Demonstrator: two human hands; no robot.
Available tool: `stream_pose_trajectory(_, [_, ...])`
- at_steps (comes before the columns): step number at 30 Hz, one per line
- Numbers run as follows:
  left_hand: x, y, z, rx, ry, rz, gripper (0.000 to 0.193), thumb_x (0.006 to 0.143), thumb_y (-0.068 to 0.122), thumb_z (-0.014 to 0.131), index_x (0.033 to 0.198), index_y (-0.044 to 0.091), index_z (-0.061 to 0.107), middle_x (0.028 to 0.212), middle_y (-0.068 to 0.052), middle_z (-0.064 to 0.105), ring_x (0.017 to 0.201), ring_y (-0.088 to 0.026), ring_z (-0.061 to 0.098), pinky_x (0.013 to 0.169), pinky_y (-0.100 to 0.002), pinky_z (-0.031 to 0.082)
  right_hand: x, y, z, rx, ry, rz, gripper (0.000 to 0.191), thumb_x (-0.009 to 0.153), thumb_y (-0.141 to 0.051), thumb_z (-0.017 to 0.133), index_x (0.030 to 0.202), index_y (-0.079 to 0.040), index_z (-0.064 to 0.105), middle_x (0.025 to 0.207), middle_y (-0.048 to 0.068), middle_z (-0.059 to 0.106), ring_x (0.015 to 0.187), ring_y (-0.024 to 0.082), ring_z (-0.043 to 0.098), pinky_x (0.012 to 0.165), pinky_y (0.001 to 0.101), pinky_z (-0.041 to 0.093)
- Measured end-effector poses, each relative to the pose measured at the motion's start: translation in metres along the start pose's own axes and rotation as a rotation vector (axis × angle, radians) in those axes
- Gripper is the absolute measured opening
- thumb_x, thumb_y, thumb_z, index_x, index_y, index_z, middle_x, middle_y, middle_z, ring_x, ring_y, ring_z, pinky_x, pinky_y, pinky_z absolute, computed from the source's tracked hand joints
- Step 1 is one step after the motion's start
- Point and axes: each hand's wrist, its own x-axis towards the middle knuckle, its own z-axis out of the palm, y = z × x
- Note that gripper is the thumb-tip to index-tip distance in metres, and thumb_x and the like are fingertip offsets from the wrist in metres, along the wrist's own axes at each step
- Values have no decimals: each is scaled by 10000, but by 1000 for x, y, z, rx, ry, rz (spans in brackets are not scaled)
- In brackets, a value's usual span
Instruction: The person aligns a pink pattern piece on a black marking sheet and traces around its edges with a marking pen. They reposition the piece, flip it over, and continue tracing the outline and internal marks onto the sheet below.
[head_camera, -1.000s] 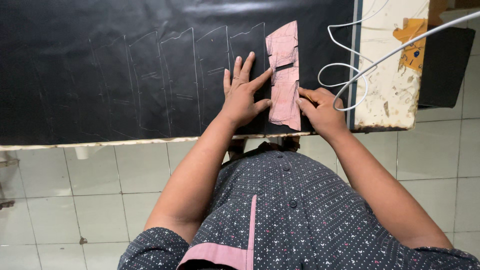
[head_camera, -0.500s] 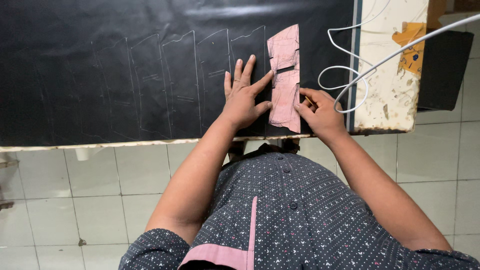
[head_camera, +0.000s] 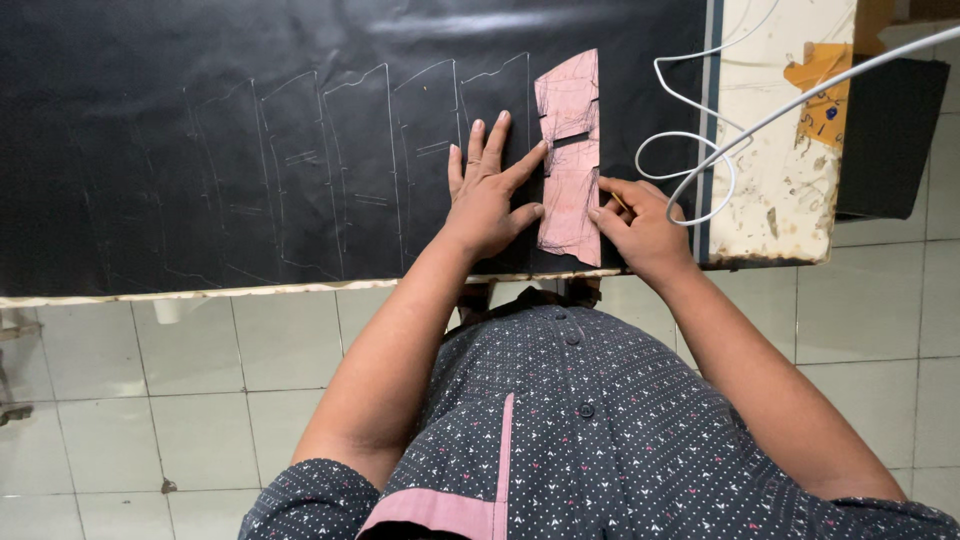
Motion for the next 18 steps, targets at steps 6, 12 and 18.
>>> stream_pose_trajectory(6, [1,2,-3,0,-9,-7,831,777,409,845,1518,410,470,1711,-99,72,1583,-365,12,1244,-597,-8,0,-5,-3,-46,-16,23,397,907,-176,763,1277,-41,716,897,48,641,723,107,611,677,266,507])
stream_pose_trajectory(12, [2,3,-5,-8,-14,-12,831,776,417,849,1516,407,470,1710,-96,74,1582,-362,7,1242,-600,-11,1,-6,-4,-17,-10,-1,390,906,-176,762,1268,-39,719,905,47,637,722,103,609,673,266,504])
stream_pose_trajectory(18, [1,2,-4,-4,-7,-5,840,771,414,852,1519,405,469,1710,-97,80,1582,-365,13,1243,-601,-7,0,-4,-3,-21,-11,-10,395,907,-181,763,1273,-38,718,897,45,635,721,103,601,668,267,497])
